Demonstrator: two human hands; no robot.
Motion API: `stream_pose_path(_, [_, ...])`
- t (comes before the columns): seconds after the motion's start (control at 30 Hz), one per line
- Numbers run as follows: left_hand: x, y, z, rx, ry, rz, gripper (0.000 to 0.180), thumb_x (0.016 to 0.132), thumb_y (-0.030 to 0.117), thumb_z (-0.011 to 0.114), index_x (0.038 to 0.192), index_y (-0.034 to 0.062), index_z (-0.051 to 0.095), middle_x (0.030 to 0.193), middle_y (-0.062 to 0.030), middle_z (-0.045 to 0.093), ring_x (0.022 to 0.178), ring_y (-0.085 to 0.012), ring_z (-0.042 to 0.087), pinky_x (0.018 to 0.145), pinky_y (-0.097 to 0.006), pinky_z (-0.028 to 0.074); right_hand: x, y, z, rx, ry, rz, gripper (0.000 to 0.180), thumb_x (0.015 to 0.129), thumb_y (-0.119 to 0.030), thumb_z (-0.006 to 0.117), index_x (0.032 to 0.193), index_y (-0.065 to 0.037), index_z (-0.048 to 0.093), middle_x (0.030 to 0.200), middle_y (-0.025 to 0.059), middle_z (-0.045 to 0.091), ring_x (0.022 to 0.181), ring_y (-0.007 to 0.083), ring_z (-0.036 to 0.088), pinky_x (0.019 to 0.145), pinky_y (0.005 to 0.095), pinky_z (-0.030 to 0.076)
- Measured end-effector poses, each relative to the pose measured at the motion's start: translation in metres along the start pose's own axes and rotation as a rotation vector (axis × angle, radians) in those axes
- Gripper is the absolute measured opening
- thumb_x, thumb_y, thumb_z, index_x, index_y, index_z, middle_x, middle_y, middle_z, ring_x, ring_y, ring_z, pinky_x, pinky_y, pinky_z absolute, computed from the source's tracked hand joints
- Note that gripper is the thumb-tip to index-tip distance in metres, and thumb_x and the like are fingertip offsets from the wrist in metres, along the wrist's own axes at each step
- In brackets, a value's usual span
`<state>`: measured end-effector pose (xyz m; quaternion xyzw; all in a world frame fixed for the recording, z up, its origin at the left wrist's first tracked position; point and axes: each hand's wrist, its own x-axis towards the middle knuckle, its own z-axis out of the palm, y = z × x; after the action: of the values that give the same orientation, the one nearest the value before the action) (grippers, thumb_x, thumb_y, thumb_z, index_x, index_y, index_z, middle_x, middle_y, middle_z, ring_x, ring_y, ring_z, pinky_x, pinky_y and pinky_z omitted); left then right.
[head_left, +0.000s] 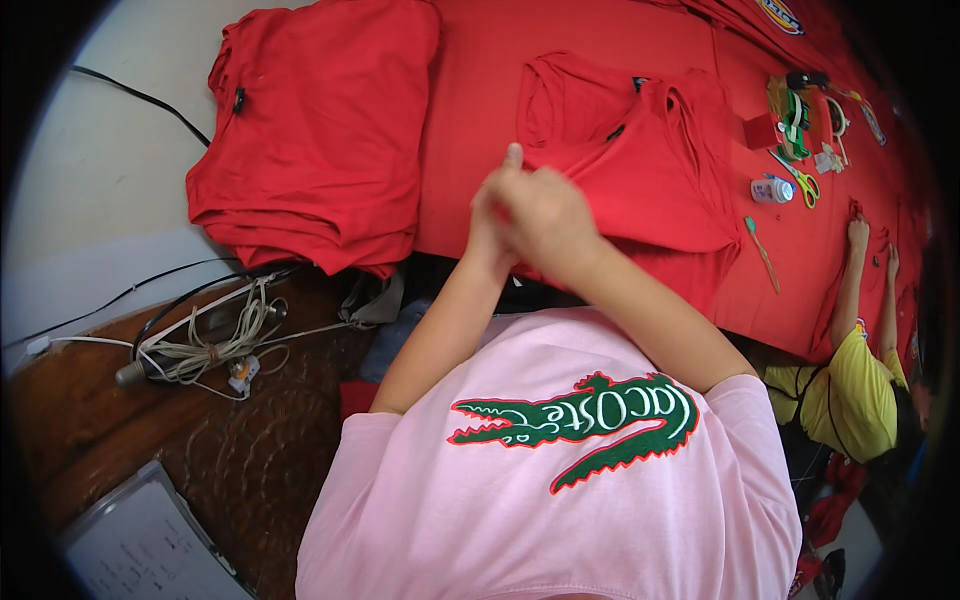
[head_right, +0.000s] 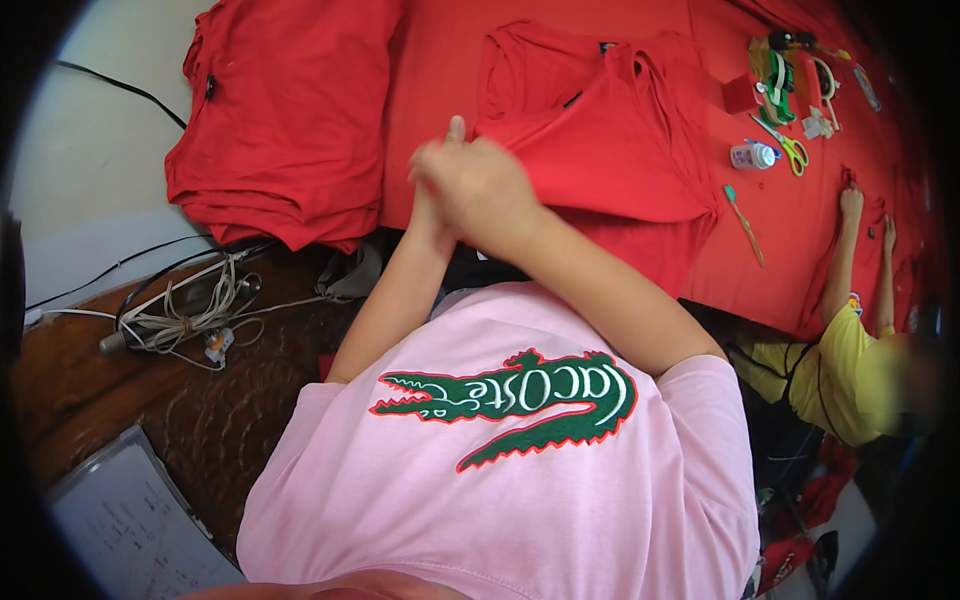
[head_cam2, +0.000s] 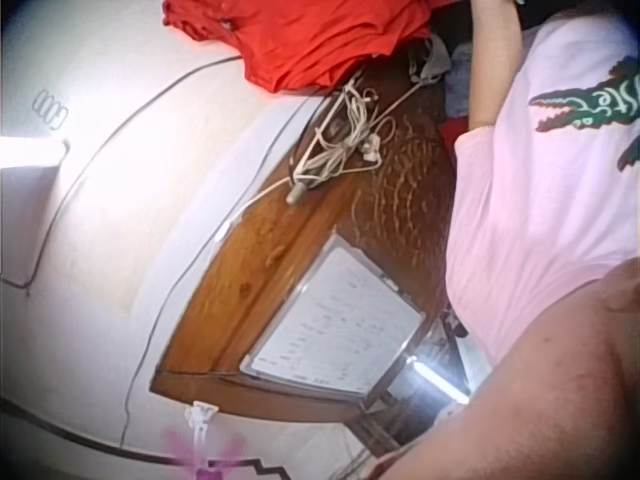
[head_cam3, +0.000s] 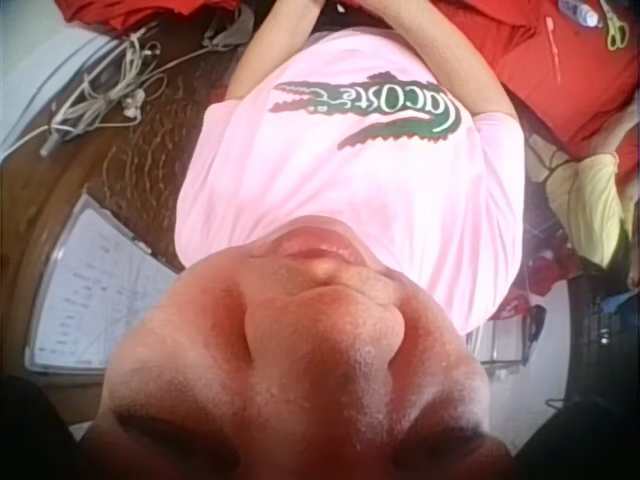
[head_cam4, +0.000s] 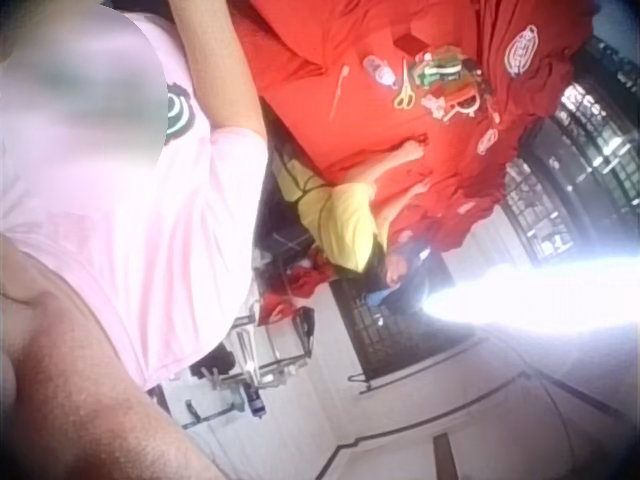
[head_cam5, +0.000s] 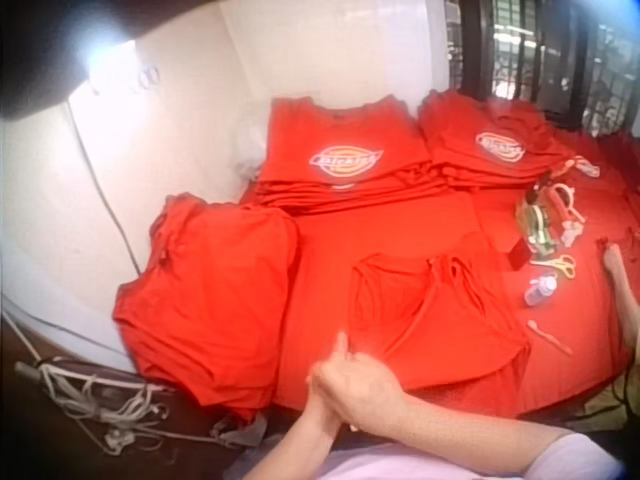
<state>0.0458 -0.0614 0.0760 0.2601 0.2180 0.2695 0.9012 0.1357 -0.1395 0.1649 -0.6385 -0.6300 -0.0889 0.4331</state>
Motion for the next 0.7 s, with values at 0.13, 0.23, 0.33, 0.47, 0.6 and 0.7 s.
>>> stream_pose_path(0.13, [-0.004, 0.003, 0.068, 0.126, 0.378, -0.139, 0.043, 0.112, 0.04, 0.051, 0.135, 0.0048, 0.062, 0.127, -0.0098, 0.069, 0.104, -0.0191, 0.069, 0.087, -0.039, 0.058, 0.004, 0.044, 0.01, -0.03, 0.097, 0.182, 0.02, 0.085, -0.019, 0.074, 0.103, -0.017, 0.065, 0.072, 0.0022, 0.065, 0.059, 0.0234, 0.063, 0.057, 0.039, 0.055])
stream_pose_path(0.23, [-0.003, 0.002, 0.06, 0.012, 0.313, -0.202, 0.036, 0.109, 0.034, 0.058, 0.131, 0.0067, 0.063, 0.12, -0.0075, 0.071, 0.108, -0.0185, 0.07, 0.091, -0.035, 0.058, 0.006, 0.051, 0.015, -0.046, 0.079, 0.227, 0.027, 0.091, -0.021, 0.073, 0.116, -0.015, 0.065, 0.067, 0.0042, 0.065, 0.053, 0.0253, 0.063, 0.047, 0.0423, 0.052])
stream_pose_path(0.33, [-0.001, -0.04, -0.004, 0.503, 0.019, 0.376, 0.039, 0.112, 0.037, 0.047, 0.138, 0.0104, 0.057, 0.128, -0.0124, 0.067, 0.117, -0.0185, 0.066, 0.096, -0.038, 0.057, -0.008, 0.006, 0.016, 0.004, -0.038, -0.099, 0.027, 0.093, -0.019, 0.07, 0.119, -0.016, 0.066, 0.071, 0.0061, 0.069, 0.056, 0.0253, 0.066, 0.048, 0.0423, 0.052])
stream_pose_path(0.47, [-0.007, -0.024, 0.038, 0.069, 0.333, -0.197, 0.034, 0.111, 0.024, 0.048, 0.136, 0.0029, 0.057, 0.123, -0.0114, 0.068, 0.109, -0.0211, 0.069, 0.096, -0.039, 0.058, -0.003, 0.049, 0.021, 0.102, 0.021, 0.276, 0.027, 0.099, -0.017, 0.065, 0.125, -0.018, 0.067, 0.066, 0.0101, 0.066, 0.054, 0.0277, 0.066, 0.048, 0.043, 0.051])
stream_pose_path(0.6, [-0.005, -0.006, 0.048, 0.129, 0.254, -0.196, 0.027, 0.111, 0.028, 0.049, 0.115, 0.0065, 0.066, 0.108, -0.0082, 0.07, 0.099, -0.0187, 0.069, 0.087, -0.036, 0.056, -0.007, 0.06, 0.011, -0.099, -0.052, 0.224, 0.031, 0.096, -0.015, 0.065, 0.127, -0.019, 0.066, 0.061, 0.0087, 0.061, 0.053, 0.0261, 0.064, 0.046, 0.0401, 0.05])
stream_pose_path(0.7, [0.011, -0.02, -0.014, -0.13, -0.131, -0.147, 0.027, 0.111, 0.028, 0.048, 0.108, 0.0077, 0.065, 0.104, -0.0064, 0.069, 0.096, -0.0168, 0.068, 0.08, -0.034, 0.055, -0.022, 0.013, 0.007, -0.154, -0.109, -0.03, 0.044, 0.081, -0.013, 0.071, 0.125, -0.018, 0.067, 0.058, 0.0061, 0.054, 0.052, 0.021, 0.062, 0.045, 0.0386, 0.049])
